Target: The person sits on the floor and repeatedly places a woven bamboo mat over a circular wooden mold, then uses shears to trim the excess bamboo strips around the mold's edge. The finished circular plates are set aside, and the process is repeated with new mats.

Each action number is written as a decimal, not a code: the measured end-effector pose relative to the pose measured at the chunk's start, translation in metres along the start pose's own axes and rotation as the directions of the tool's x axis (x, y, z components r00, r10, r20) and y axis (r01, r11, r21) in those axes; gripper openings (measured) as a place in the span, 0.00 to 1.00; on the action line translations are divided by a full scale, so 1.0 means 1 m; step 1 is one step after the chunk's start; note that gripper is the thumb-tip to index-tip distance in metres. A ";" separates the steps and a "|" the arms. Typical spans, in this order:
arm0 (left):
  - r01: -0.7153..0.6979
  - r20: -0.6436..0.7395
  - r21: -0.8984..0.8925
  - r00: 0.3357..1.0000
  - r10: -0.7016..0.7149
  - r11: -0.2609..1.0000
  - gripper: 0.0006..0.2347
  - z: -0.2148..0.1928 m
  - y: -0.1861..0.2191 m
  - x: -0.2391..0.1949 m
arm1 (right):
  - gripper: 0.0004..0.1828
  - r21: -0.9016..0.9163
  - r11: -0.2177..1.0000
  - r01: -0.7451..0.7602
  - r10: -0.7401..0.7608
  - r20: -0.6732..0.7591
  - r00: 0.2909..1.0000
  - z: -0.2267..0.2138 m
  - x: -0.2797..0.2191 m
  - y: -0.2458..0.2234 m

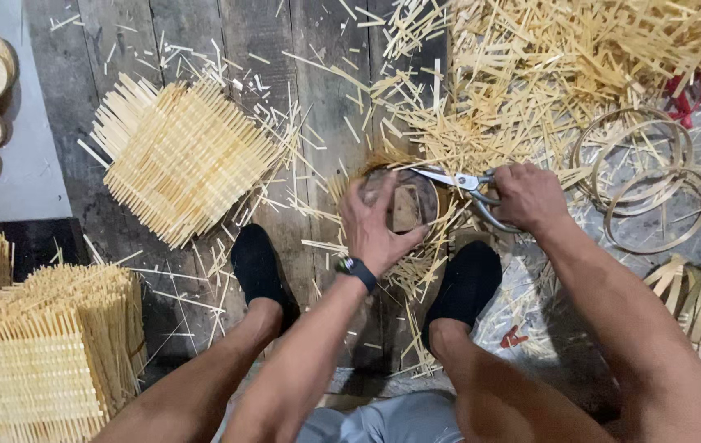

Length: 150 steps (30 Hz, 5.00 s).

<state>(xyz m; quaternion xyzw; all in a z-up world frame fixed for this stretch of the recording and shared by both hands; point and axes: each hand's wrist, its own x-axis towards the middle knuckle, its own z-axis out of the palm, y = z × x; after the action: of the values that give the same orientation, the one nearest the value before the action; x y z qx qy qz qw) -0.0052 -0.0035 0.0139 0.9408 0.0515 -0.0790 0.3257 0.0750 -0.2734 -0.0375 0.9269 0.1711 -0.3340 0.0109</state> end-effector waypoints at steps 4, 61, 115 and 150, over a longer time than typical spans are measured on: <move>0.174 -0.109 -0.079 0.977 -0.182 0.982 0.40 0.011 0.021 -0.006 | 0.38 -0.108 0.992 0.065 -0.094 -0.290 0.952 -0.010 -0.006 -0.009; -0.107 0.388 0.044 0.918 0.082 0.993 0.41 -0.018 0.004 0.021 | 0.19 -0.057 0.996 -0.062 0.068 0.104 0.992 -0.003 0.002 0.001; 0.226 0.479 -0.271 0.875 -0.073 0.936 0.11 0.057 -0.067 0.113 | 0.23 0.913 0.255 -0.318 0.246 0.257 0.935 0.015 -0.008 -0.029; 0.740 0.548 -0.663 0.584 -0.599 0.115 0.14 0.029 -0.099 -0.005 | 0.08 0.919 -0.336 -0.206 0.159 0.271 0.950 0.057 -0.034 -0.076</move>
<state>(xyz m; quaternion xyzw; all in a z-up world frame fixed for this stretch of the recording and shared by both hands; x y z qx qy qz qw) -0.0278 0.0563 -0.0676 0.5107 0.4774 -0.2477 0.6708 -0.0085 -0.2203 -0.0534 0.5648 -0.3161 -0.3414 -0.6816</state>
